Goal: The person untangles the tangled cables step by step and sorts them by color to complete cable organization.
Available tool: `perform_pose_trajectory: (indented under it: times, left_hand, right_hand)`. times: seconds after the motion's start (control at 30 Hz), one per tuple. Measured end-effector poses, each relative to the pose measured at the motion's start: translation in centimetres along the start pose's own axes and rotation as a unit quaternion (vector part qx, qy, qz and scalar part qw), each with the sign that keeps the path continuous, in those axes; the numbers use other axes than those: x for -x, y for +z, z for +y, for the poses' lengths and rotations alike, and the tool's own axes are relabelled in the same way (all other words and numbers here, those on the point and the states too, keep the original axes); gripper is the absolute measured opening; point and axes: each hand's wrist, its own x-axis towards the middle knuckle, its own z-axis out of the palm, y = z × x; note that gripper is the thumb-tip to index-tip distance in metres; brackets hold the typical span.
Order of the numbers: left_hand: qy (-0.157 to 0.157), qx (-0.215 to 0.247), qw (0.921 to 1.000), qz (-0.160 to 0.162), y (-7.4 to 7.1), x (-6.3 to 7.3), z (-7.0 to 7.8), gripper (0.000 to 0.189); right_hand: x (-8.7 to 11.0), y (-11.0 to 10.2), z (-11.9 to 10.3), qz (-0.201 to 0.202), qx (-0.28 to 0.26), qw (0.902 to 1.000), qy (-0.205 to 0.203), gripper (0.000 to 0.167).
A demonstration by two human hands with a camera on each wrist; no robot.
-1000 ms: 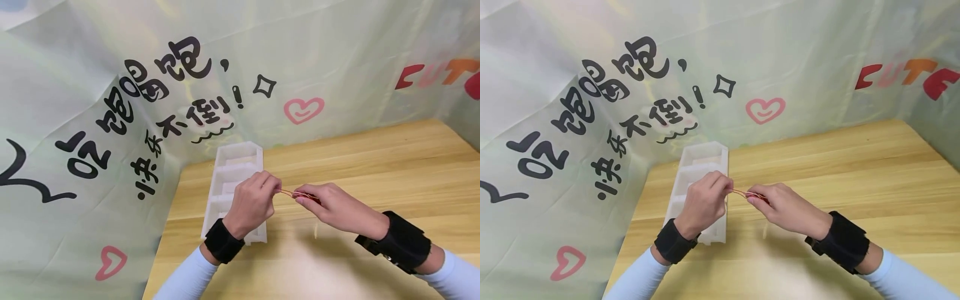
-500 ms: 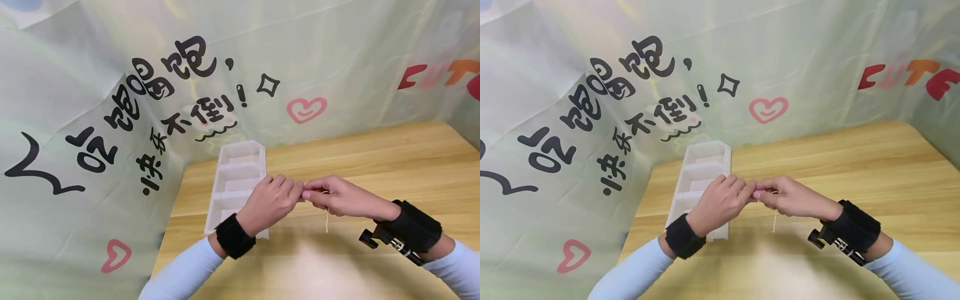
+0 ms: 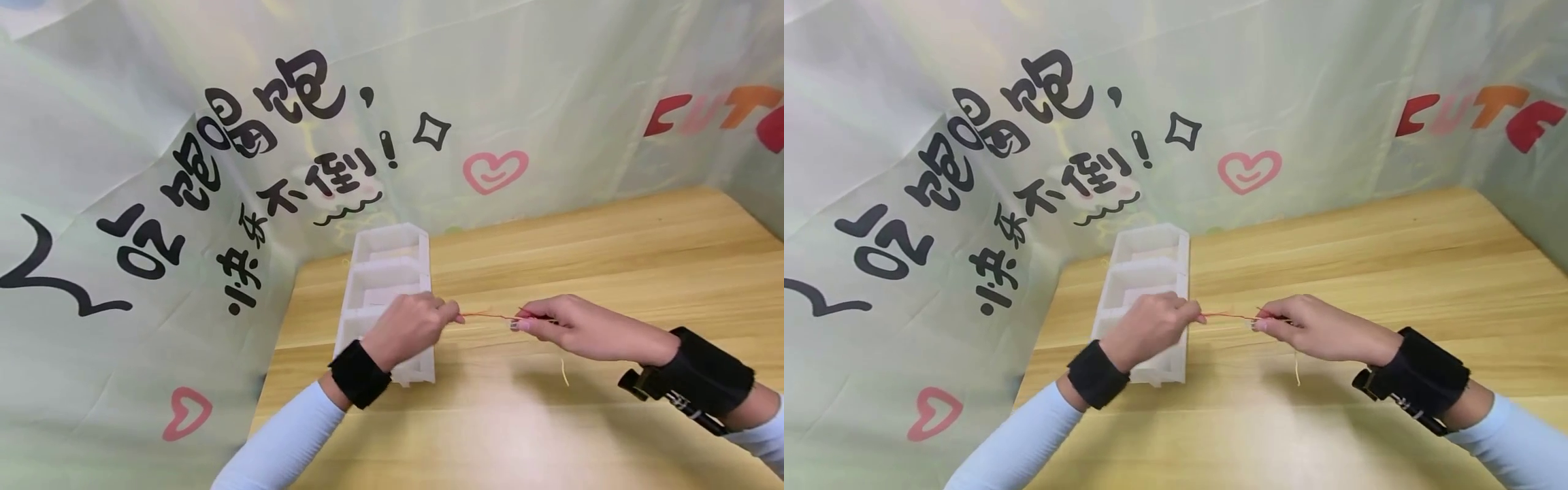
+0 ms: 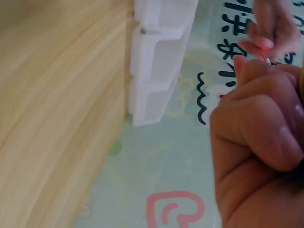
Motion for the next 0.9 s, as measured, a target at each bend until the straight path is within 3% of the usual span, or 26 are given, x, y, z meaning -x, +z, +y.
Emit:
perform_pose_trajectory:
  times: [0.1,0.23,0.4,0.53,0.67,0.77,0.83,0.9]
  left_hand:
    - [-0.018,-0.015,0.9997,-0.008,0.0,-0.7,1.1,0.025]
    - [-0.014,-0.044,0.9989,-0.004,-0.8,-2.4,2.7,0.054]
    - [0.03,-0.079,0.9961,-0.026,-1.2,-3.4,3.3,0.022]
    - [0.039,-0.073,0.9949,-0.058,-1.2,-3.0,3.2,0.018]
    - [0.037,-0.033,0.996,-0.074,-1.2,-2.7,3.2,0.02]
    - [0.012,0.041,0.9961,-0.077,-1.2,-2.8,3.1,0.018]
    - [-0.016,0.119,0.99,-0.074,-1.3,-3.1,3.0,0.015]
    - [-0.043,0.188,0.9791,-0.066,-1.2,-3.4,2.8,0.01]
  right_hand:
    - [-0.3,0.3,0.2,0.005,0.025,0.9996,-0.015,0.019]
    - [-0.9,0.8,-0.1,0.016,0.069,0.9966,-0.042,0.017]
    - [-1.2,1.1,-0.7,0.029,0.087,0.9941,-0.057,0.015]
    - [-1.1,1.2,-0.8,0.019,0.077,0.9958,-0.044,0.017]
    - [-0.8,1.1,-0.8,0.009,0.067,0.9971,-0.036,0.015]
    - [-0.7,0.8,-0.8,0.007,0.064,0.9972,-0.038,0.017]
    - [-0.6,0.6,-0.9,0.012,0.061,0.9973,-0.039,0.017]
    - [-0.7,0.5,-1.0,0.021,0.059,0.9973,-0.04,0.016]
